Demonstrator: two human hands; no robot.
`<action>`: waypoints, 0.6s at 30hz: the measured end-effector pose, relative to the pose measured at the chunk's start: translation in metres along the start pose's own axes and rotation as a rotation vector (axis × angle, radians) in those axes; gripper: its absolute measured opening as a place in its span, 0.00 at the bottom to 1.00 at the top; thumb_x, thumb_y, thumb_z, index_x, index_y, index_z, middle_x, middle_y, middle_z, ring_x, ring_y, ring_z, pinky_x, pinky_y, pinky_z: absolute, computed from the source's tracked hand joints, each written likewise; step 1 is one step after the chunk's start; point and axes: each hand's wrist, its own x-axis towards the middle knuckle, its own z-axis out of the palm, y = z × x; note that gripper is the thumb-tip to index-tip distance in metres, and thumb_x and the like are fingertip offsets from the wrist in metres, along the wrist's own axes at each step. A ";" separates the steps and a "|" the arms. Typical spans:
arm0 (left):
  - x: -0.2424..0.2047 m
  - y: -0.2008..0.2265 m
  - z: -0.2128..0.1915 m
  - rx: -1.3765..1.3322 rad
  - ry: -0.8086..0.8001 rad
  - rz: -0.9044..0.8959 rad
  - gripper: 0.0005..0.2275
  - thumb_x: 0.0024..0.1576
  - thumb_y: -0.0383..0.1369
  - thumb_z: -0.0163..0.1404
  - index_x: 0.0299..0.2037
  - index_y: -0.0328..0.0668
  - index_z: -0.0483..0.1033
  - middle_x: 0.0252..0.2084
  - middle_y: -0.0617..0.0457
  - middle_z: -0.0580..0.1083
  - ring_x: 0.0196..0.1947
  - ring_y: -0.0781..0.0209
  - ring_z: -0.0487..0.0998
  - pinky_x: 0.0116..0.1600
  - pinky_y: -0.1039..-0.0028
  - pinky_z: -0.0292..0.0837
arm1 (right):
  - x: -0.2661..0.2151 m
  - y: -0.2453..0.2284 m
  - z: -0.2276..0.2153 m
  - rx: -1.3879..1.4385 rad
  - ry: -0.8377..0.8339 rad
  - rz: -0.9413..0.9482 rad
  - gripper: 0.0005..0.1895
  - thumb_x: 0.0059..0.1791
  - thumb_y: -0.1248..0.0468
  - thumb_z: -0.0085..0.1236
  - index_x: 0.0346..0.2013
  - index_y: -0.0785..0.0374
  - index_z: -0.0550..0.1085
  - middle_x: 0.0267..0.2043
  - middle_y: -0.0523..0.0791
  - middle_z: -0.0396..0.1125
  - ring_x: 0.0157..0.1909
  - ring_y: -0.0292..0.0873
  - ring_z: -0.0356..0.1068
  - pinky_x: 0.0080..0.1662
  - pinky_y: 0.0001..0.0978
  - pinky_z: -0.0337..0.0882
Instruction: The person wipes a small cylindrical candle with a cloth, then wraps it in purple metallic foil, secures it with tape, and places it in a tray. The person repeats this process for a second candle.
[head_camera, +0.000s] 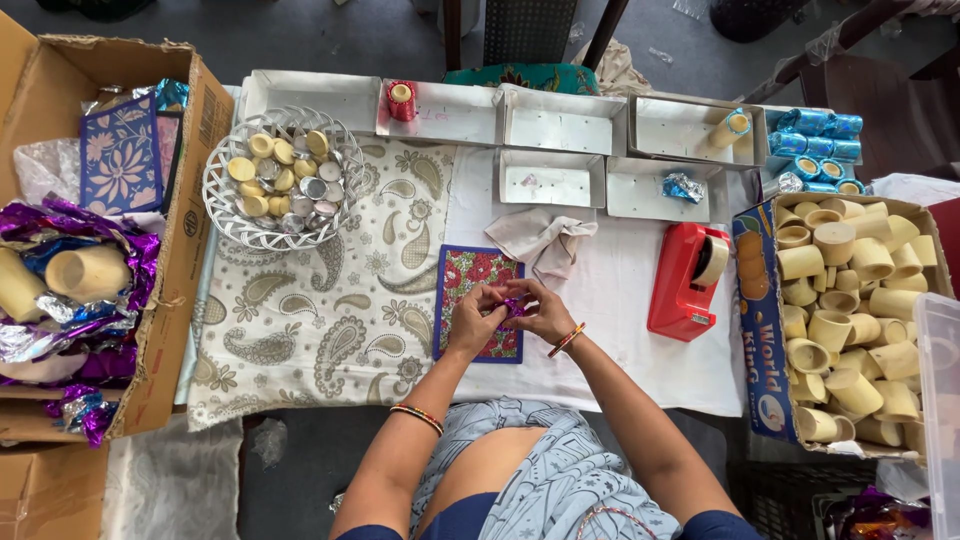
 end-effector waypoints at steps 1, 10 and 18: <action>-0.001 -0.002 -0.001 -0.001 0.001 -0.003 0.09 0.55 0.25 0.58 0.42 0.32 0.74 0.50 0.48 0.82 0.48 0.60 0.85 0.52 0.72 0.82 | -0.001 -0.002 0.000 0.000 -0.002 0.002 0.35 0.38 0.66 0.75 0.58 0.59 0.71 0.49 0.40 0.73 0.45 0.35 0.72 0.46 0.29 0.75; -0.011 0.033 -0.009 -0.031 -0.216 -0.086 0.48 0.41 0.32 0.70 0.72 0.43 0.53 0.62 0.48 0.74 0.59 0.55 0.78 0.63 0.68 0.73 | 0.015 -0.001 -0.005 -0.310 -0.057 -0.059 0.22 0.36 0.65 0.75 0.42 0.60 0.78 0.42 0.44 0.71 0.44 0.41 0.76 0.46 0.33 0.77; -0.009 0.020 0.001 0.109 -0.211 -0.108 0.50 0.41 0.33 0.70 0.75 0.47 0.51 0.59 0.47 0.77 0.60 0.59 0.78 0.61 0.69 0.74 | 0.031 0.009 -0.015 -0.204 -0.070 -0.033 0.18 0.48 0.51 0.71 0.41 0.61 0.78 0.39 0.44 0.73 0.42 0.42 0.74 0.46 0.31 0.74</action>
